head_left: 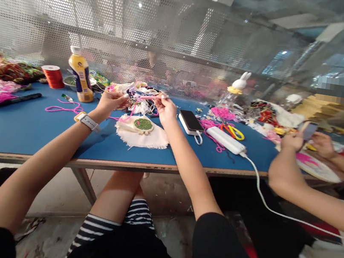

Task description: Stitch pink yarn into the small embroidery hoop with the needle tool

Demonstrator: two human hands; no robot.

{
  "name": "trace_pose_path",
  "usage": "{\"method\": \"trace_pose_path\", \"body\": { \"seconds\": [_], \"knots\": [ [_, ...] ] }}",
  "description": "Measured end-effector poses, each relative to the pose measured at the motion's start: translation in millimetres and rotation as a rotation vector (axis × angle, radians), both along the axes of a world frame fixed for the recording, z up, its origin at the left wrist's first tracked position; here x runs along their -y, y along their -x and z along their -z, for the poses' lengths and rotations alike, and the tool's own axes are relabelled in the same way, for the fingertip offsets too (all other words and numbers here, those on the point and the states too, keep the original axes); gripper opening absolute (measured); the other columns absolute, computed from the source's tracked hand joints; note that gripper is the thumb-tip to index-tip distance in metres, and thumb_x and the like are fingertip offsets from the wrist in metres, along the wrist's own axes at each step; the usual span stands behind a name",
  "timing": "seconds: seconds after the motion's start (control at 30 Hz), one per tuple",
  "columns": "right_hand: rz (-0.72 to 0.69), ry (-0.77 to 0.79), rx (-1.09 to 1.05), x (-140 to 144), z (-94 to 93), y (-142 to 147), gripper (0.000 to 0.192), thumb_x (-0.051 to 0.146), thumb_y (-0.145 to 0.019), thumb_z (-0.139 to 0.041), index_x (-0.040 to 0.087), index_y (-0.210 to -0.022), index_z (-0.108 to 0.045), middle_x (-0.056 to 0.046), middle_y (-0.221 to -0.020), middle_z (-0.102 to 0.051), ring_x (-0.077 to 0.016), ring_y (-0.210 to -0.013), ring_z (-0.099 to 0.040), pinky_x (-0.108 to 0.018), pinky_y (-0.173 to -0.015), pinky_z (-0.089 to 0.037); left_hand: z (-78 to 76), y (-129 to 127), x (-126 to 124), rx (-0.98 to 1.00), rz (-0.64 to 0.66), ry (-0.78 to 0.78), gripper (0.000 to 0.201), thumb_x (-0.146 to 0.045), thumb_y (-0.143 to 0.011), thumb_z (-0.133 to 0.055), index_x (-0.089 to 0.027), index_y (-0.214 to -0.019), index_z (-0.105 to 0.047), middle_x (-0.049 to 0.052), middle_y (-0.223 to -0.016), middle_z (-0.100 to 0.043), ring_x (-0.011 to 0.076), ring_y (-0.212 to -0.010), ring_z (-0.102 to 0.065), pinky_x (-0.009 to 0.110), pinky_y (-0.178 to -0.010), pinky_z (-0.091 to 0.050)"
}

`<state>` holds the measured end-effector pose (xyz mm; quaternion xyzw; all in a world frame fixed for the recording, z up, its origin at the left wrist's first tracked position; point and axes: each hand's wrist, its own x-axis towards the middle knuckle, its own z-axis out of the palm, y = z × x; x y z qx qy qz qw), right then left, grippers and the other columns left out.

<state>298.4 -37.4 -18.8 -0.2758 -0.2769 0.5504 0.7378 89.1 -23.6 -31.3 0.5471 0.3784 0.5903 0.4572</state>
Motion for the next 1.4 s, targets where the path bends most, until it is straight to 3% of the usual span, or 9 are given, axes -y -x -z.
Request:
{"method": "trace_pose_path", "body": {
  "seconds": [0.17,0.33,0.47,0.57,0.73,0.87,1.1,1.2,1.4],
  "knots": [
    [-0.03,-0.009,0.04,-0.6,-1.5,-0.3,0.023,0.003,-0.084,-0.054,0.019,-0.07,-0.064,0.004,-0.066,-0.065,-0.0062,-0.061,-0.062,-0.018,-0.073,-0.057,-4.0,2.8,1.3,-0.029,-0.098,0.007,0.02,-0.022,-0.076,-0.074,-0.011,-0.063,-0.064,0.001,-0.055,-0.062,0.0057,-0.047,-0.058,0.012,-0.042,-0.041],
    [-0.085,-0.035,0.079,1.3,-4.4,-6.0,0.022,0.006,-0.084,-0.056,0.022,-0.073,-0.066,0.005,-0.069,-0.066,-0.007,-0.063,-0.062,-0.019,-0.074,-0.057,-11.0,3.6,2.1,0.05,-0.01,0.099,0.018,-0.015,-0.078,-0.069,-0.011,-0.062,-0.064,0.0,-0.051,-0.055,0.0034,-0.041,-0.047,0.012,-0.036,-0.032],
    [-0.205,-0.164,0.149,1.8,-7.4,-14.4,0.017,0.008,-0.083,-0.061,0.023,-0.079,-0.068,0.005,-0.078,-0.07,-0.0072,-0.066,-0.065,-0.02,-0.071,-0.057,-14.3,3.9,0.8,0.101,0.017,0.169,0.019,-0.012,-0.08,-0.065,-0.011,-0.062,-0.061,0.0,-0.051,-0.052,0.0015,-0.039,-0.041,0.01,-0.033,-0.027],
    [-0.183,-0.161,0.182,-0.3,-6.8,-16.8,0.012,0.013,-0.083,-0.066,0.021,-0.075,-0.065,0.005,-0.07,-0.069,-0.0071,-0.062,-0.064,-0.019,-0.067,-0.057,-10.3,3.0,-0.8,0.083,0.034,0.131,0.017,-0.014,-0.079,-0.067,-0.012,-0.063,-0.061,0.0,-0.052,-0.053,0.0019,-0.039,-0.042,0.01,-0.034,-0.029],
    [-0.097,-0.082,0.176,-3.6,-3.1,-13.1,0.023,0.021,-0.084,-0.069,0.02,-0.066,-0.056,0.007,-0.055,-0.063,-0.0063,-0.052,-0.06,-0.016,-0.055,-0.054,-2.0,-1.8,0.9,0.056,-0.025,0.012,0.018,-0.016,-0.076,-0.07,-0.012,-0.06,-0.063,-0.001,-0.05,-0.054,0.0029,-0.041,-0.047,0.011,-0.038,-0.035],
    [-0.145,-0.1,0.157,-2.4,-5.3,-16.8,0.01,0.013,-0.081,-0.07,0.02,-0.075,-0.065,0.007,-0.061,-0.065,-0.0055,-0.057,-0.062,-0.016,-0.062,-0.056,-5.2,-2.5,5.3,0.033,-0.088,-0.044,0.021,-0.015,-0.073,-0.072,-0.013,-0.057,-0.061,-0.002,-0.048,-0.053,0.0022,-0.039,-0.045,0.011,-0.038,-0.034],
    [-0.265,-0.275,0.183,2.3,-12.2,-37.2,0.021,0.001,-0.08,-0.063,0.02,-0.084,-0.07,0.004,-0.085,-0.074,-0.007,-0.079,-0.068,-0.02,-0.075,-0.059,-6.7,-2.5,5.1,0.001,-0.035,0.048,0.023,-0.019,-0.069,-0.075,-0.013,-0.054,-0.06,-0.002,-0.045,-0.049,0.0034,-0.037,-0.043,0.013,-0.035,-0.031],
    [-0.257,-0.29,0.195,2.8,-10.8,-36.2,0.017,0.004,-0.081,-0.065,0.02,-0.084,-0.071,0.004,-0.084,-0.073,-0.0066,-0.076,-0.067,-0.02,-0.073,-0.059,-3.9,-7.3,8.0,0.004,-0.02,0.052,0.025,-0.022,-0.07,-0.076,-0.013,-0.053,-0.059,-0.002,-0.044,-0.049,0.0033,-0.037,-0.042,0.013,-0.036,-0.031],
    [-0.139,-0.179,0.2,1.4,-8.2,-27.4,0.015,0.014,-0.081,-0.071,0.019,-0.069,-0.063,0.006,-0.068,-0.067,-0.0058,-0.063,-0.064,-0.018,-0.063,-0.057,-0.7,-14.3,13.4,0.009,-0.052,0.005,0.024,-0.022,-0.071,-0.077,-0.012,-0.055,-0.061,-0.001,-0.047,-0.054,0.0035,-0.039,-0.045,0.014,-0.039,-0.034]
  ]
}}
